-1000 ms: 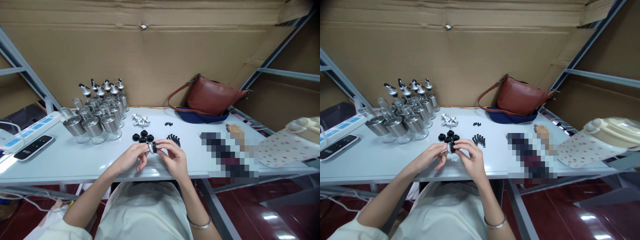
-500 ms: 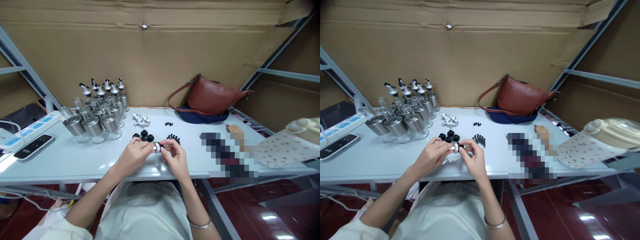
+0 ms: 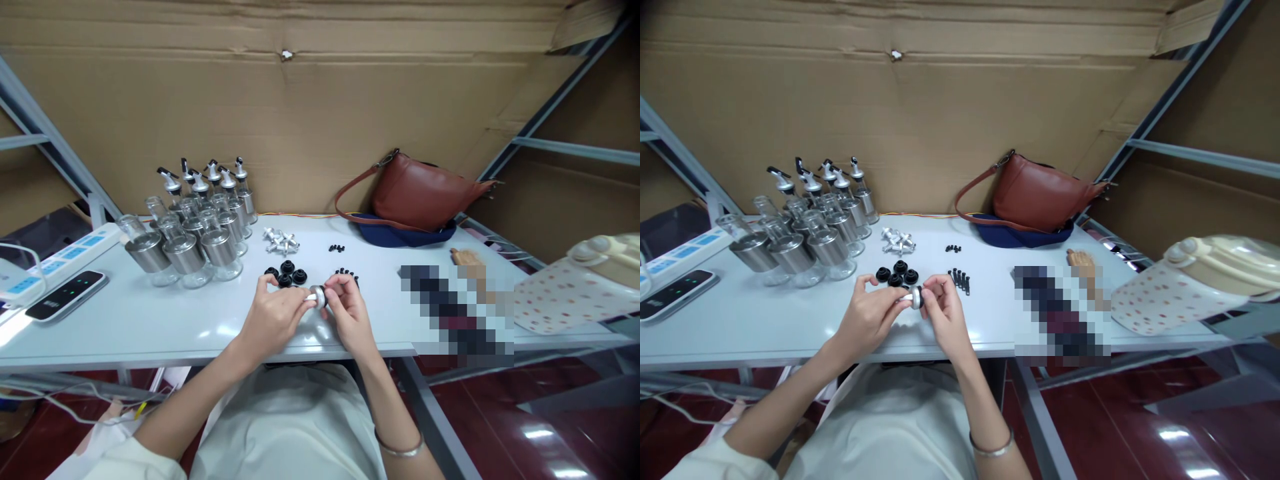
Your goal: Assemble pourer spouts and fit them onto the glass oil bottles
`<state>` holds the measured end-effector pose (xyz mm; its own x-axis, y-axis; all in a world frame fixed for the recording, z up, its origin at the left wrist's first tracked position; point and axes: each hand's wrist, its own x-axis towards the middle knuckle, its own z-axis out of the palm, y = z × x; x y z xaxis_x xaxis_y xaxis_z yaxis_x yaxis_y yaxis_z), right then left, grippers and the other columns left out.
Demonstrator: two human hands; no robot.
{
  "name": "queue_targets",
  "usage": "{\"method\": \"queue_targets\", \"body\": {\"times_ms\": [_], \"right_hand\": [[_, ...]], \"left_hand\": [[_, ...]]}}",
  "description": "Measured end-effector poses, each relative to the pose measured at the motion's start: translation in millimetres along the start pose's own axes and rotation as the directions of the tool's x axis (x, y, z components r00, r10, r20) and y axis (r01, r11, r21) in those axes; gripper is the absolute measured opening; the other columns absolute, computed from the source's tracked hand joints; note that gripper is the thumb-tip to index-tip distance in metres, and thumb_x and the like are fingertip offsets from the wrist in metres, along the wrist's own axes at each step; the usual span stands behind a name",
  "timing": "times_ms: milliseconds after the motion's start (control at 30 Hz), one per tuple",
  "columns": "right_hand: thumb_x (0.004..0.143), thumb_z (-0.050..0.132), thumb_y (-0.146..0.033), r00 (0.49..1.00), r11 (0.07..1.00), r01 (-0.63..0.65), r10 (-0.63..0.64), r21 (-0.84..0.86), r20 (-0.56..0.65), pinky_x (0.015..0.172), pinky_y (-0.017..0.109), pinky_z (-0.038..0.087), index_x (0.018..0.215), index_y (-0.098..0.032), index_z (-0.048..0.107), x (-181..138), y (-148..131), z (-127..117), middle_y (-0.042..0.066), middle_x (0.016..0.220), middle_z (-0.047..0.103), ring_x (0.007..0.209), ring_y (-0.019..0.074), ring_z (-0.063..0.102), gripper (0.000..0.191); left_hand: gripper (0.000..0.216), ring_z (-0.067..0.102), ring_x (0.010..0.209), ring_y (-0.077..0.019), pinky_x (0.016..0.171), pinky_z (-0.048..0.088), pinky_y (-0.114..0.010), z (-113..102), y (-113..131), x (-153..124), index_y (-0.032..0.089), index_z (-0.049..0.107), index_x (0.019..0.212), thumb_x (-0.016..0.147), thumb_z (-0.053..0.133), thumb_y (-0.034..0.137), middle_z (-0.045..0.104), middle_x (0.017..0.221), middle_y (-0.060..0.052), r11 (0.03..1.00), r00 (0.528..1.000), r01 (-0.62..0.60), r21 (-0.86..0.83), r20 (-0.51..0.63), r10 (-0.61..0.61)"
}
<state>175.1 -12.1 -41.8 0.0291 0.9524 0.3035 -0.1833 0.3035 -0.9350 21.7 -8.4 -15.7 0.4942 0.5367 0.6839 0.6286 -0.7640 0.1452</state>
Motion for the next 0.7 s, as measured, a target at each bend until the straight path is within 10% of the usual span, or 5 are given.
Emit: {"method": "queue_targets", "body": {"times_ms": [167,333,567,700], "right_hand": [[0.08,0.063,-0.034,0.991,0.991,0.121,-0.124,-0.06,-0.056,0.057,0.024,0.048,0.086,-0.022,0.055,-1,-4,0,-0.001,0.074,0.059,0.059,0.0113,0.057,0.016],[0.078,0.067,-0.022,0.961,0.961,0.266,-0.27,-0.081,-0.05,0.071,0.026,0.05,0.082,-0.023,0.065,0,-2,-2,0.001,0.081,0.065,0.078,0.0146,0.063,0.005],[0.08,0.065,-0.012,0.939,0.94,0.338,-0.334,-0.042,0.085,0.084,0.03,0.048,0.088,-0.027,0.069,0,0,-4,0.002,0.093,0.068,0.091,0.0153,0.063,0.017],[0.082,0.062,-0.012,0.951,0.952,0.299,-0.292,-0.069,0.105,0.087,0.03,0.047,0.093,-0.028,0.07,-1,-1,-5,0.002,0.099,0.069,0.097,0.0154,0.062,0.021]], "left_hand": [[0.03,0.053,0.061,-0.013,0.081,0.035,-0.034,-3,9,4,0.018,0.056,0.083,0.096,0.032,0.029,0.062,0.059,0.003,0.901,0.927,0.351,-0.253,0.231,-0.296],[0.034,0.043,0.041,-0.0102,0.05,0.037,-0.024,-11,6,9,0.019,0.048,0.075,0.091,0.034,0.045,0.046,0.043,0.007,0.477,0.706,0.706,-0.523,0.568,-0.423],[0.038,0.031,0.027,-0.0061,0.034,0.026,-0.019,-4,-14,6,0.017,0.046,0.072,0.079,0.05,0.055,0.041,0.035,0.008,-0.042,0.606,0.776,-0.63,0.761,-0.231],[0.036,0.034,0.031,-0.005,0.038,0.029,-0.018,-2,-15,4,0.017,0.045,0.073,0.081,0.052,0.052,0.043,0.041,0.008,-0.08,0.619,0.76,-0.645,0.755,-0.215]]}}
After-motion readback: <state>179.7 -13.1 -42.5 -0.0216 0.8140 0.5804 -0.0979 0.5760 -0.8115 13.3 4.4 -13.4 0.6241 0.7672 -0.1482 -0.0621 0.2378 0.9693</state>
